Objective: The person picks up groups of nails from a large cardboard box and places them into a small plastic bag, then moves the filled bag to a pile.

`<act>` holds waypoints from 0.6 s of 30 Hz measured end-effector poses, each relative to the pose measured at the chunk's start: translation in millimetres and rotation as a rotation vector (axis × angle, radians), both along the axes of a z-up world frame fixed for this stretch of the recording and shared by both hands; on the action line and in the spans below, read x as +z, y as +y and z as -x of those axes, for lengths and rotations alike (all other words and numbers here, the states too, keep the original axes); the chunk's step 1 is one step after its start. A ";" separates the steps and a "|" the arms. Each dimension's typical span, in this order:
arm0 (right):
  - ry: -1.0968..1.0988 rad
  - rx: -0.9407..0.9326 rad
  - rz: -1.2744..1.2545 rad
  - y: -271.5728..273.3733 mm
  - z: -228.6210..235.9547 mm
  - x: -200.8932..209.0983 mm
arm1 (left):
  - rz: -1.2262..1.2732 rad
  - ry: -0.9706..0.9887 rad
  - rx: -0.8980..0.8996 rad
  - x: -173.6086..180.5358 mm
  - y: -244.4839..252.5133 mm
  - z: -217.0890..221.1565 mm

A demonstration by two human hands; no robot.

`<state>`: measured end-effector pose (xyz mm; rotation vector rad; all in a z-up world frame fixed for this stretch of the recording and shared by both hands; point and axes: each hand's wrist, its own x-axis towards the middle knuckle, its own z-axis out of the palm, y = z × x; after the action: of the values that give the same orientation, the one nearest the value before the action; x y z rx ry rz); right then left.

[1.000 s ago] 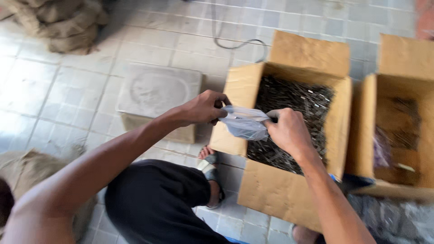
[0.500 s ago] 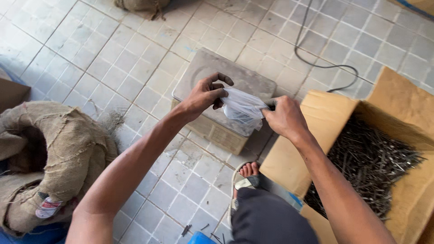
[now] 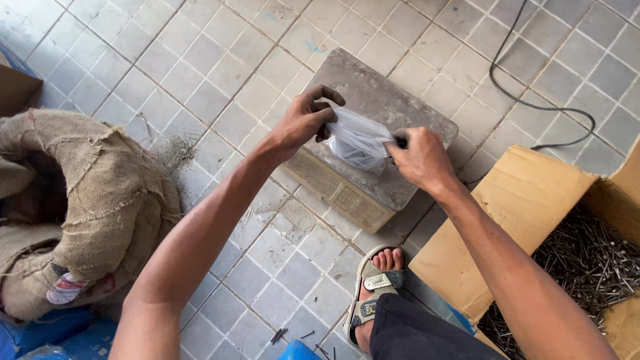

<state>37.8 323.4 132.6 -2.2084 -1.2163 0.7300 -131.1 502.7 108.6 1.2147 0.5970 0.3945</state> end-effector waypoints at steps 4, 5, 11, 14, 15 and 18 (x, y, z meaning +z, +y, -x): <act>0.048 -0.024 -0.028 -10.5 6.1 9.7 | -0.091 0.022 -0.036 16.6 -6.4 9.2; 0.234 -0.089 -0.027 -14.0 9.1 16.1 | -0.187 0.094 -0.095 28.1 -9.1 14.2; 0.231 -0.085 0.099 -38.1 14.7 43.1 | -0.335 0.208 -0.129 36.2 -10.9 39.9; 0.083 -0.030 0.151 -52.8 13.3 44.2 | -0.291 0.173 -0.073 26.8 -3.1 50.7; 0.065 -0.019 0.158 -56.0 14.5 42.6 | -0.279 0.173 -0.047 24.5 1.0 57.0; 0.031 -0.031 0.188 -65.9 11.7 37.9 | -0.271 0.177 -0.010 15.1 6.0 67.6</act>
<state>26.1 257.5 170.5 -2.3515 -1.1369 0.8953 -198.7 508.7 123.8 1.5222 0.7050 0.3704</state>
